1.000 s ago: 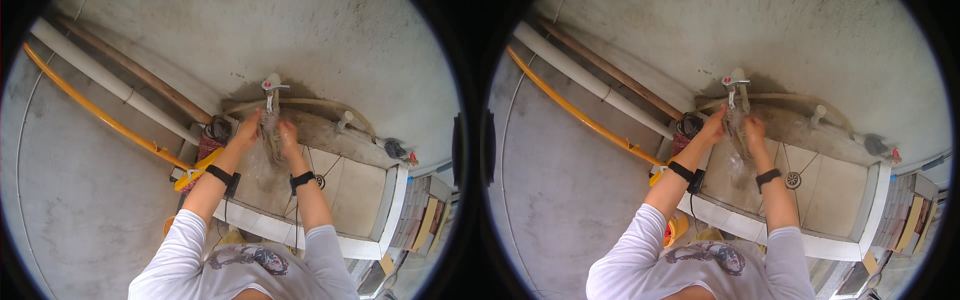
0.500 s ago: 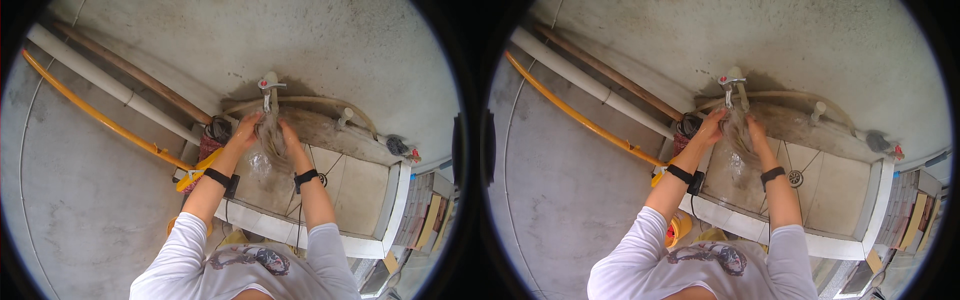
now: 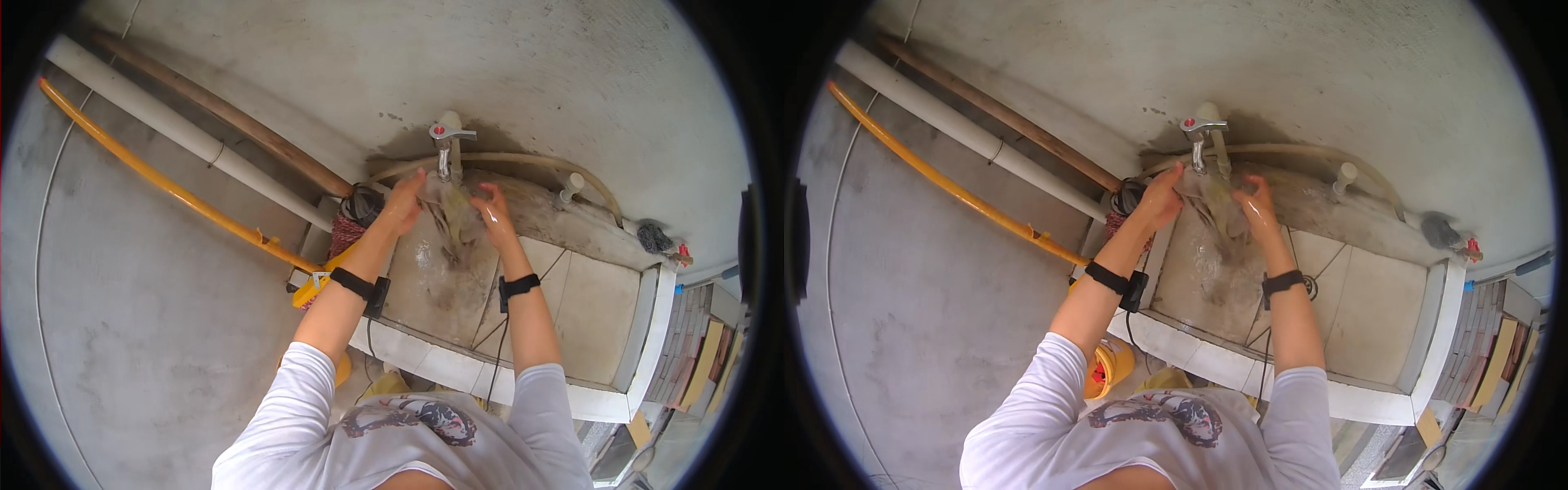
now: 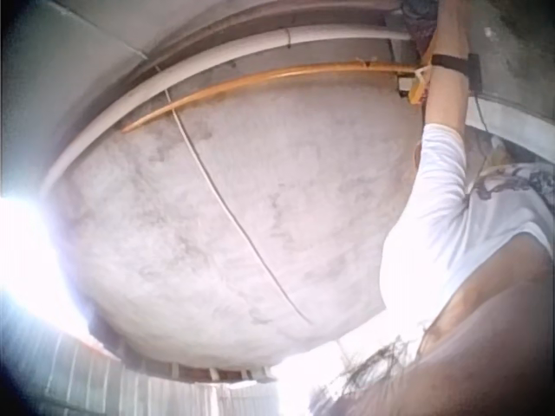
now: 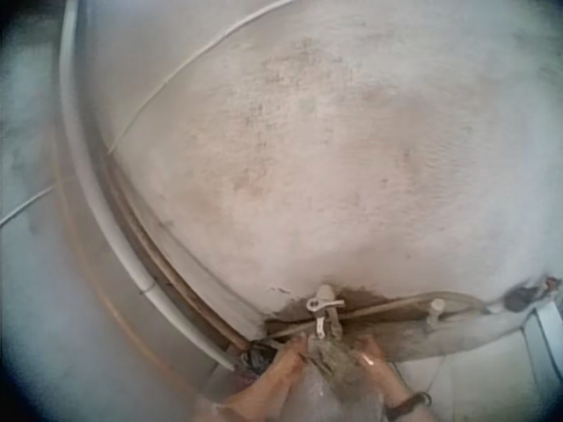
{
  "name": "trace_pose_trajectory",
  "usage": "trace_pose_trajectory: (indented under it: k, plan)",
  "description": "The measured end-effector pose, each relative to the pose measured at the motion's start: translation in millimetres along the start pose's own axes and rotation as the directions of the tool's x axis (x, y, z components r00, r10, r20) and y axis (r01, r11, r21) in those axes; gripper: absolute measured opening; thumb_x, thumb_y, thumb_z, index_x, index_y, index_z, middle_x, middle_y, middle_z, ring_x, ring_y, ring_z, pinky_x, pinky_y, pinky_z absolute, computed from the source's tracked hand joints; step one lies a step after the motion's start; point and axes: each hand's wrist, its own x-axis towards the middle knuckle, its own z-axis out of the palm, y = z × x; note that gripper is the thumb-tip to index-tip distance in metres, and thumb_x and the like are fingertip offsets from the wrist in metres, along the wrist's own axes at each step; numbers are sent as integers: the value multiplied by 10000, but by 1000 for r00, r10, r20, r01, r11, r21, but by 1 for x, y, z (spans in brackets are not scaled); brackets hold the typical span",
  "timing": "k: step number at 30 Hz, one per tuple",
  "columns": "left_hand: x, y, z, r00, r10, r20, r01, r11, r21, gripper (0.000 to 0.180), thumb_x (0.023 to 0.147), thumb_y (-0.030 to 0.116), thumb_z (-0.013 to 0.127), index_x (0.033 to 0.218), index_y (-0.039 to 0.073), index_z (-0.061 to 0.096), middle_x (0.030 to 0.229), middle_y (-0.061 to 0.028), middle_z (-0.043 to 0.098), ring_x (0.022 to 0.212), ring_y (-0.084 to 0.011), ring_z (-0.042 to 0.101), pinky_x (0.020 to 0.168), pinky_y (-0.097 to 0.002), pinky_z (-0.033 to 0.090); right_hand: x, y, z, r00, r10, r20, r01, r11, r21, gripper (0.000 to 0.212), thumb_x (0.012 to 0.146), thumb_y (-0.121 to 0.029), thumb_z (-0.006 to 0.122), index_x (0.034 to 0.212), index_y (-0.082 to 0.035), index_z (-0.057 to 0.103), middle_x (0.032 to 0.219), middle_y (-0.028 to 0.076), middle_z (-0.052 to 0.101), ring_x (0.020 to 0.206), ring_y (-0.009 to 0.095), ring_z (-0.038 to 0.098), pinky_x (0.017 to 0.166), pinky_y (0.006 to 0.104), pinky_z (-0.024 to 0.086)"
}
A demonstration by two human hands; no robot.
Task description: Clean the surface and handles of a wooden door using a cloth and water.
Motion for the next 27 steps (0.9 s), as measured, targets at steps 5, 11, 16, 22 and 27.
trace_pose_trajectory:
  k: [5,11,16,22,27]
  plan:
    - [-5,7,-4,985,160,68,-151,982,-117,177,847,205,491,974,83,508,968,-6,530,921,-153,500,816,-333,397,-15,-22,-24,543,645,537,-651,728,-216,284,693,-141,649,927,-33,529,855,30,544,744,109,486,665,234,392]
    - [-3,6,-3,977,35,212,-48,997,59,114,801,179,552,857,95,499,846,37,490,818,-112,490,751,-299,405,-16,-19,-37,745,327,582,-393,919,-13,203,756,-123,603,924,-59,509,875,-5,533,782,75,499,669,217,402]
    - [-9,4,5,979,-176,99,89,815,572,170,746,180,610,845,89,506,852,32,499,813,-107,494,734,-295,403,-8,-60,-23,867,201,456,-438,742,507,171,788,-73,557,945,-69,488,837,-18,526,793,75,508,699,220,409]
    - [15,-21,20,981,-170,93,187,955,-231,250,796,244,510,955,53,535,843,-16,552,809,-153,518,688,-307,414,-32,-27,38,956,-280,90,286,956,-66,131,787,-154,575,815,-36,529,814,90,572,737,154,535,665,260,413]
    - [29,-68,34,965,-91,-246,86,996,-31,272,847,241,411,983,32,517,906,-80,558,817,-197,539,728,-334,433,-26,-49,49,998,-49,-50,30,947,-321,223,767,-223,588,809,-8,543,736,160,567,655,218,522,636,306,420]
